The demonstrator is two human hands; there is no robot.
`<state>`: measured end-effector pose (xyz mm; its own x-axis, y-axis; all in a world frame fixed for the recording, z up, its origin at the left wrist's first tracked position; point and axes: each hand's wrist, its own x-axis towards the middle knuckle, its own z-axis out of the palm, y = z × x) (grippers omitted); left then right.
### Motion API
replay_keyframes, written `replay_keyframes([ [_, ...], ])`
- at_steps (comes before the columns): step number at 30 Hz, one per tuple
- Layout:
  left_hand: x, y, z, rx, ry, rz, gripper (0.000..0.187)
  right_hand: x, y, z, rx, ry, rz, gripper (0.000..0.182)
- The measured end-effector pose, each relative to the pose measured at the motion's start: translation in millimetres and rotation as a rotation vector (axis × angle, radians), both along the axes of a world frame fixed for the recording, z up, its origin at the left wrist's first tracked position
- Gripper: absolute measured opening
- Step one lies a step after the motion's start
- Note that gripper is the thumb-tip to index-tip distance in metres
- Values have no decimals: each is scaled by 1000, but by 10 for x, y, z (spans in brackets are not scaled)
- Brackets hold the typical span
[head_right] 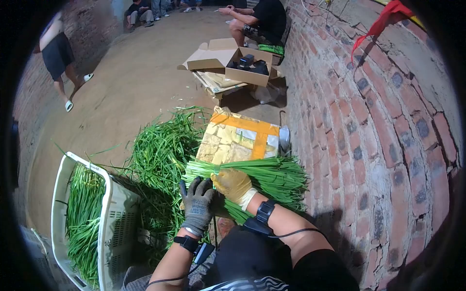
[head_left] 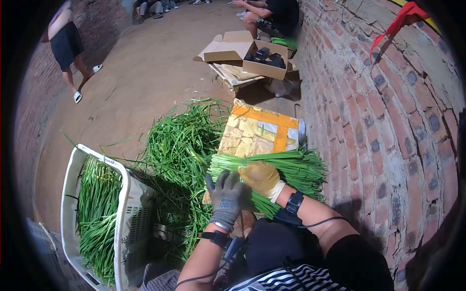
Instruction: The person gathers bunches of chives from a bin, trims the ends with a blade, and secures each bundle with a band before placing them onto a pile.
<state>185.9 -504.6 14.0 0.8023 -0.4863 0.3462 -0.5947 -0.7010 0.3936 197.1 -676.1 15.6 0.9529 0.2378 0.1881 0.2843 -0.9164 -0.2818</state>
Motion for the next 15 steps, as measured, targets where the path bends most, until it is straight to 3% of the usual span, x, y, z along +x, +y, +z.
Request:
replay_keyframes([
  [2, 8, 30, -38, -18, -22, -4, 24, -39, -39, -18, 280, 120, -34, 19],
  [4, 40, 62, -151, -4, -52, -15, 34, -149, -92, 32, 412, -17, 140, 13],
  [5, 38, 76, -170, 9, -50, -11, 30, -169, -112, -63, 508, -76, 271, 13],
  [8, 77, 99, -9, -6, 49, -52, 17, -240, -32, -82, 712, -81, 308, 16],
  [11, 180, 161, -19, -106, 151, -107, 21, -338, 11, -92, 1037, 272, 81, 22],
  [13, 260, 187, -25, -238, 181, -118, 18, -302, 15, -108, 793, 200, 65, 33],
  [15, 375, 262, 10, -361, 495, -154, 19, -218, -30, -361, 535, 91, 175, 38],
])
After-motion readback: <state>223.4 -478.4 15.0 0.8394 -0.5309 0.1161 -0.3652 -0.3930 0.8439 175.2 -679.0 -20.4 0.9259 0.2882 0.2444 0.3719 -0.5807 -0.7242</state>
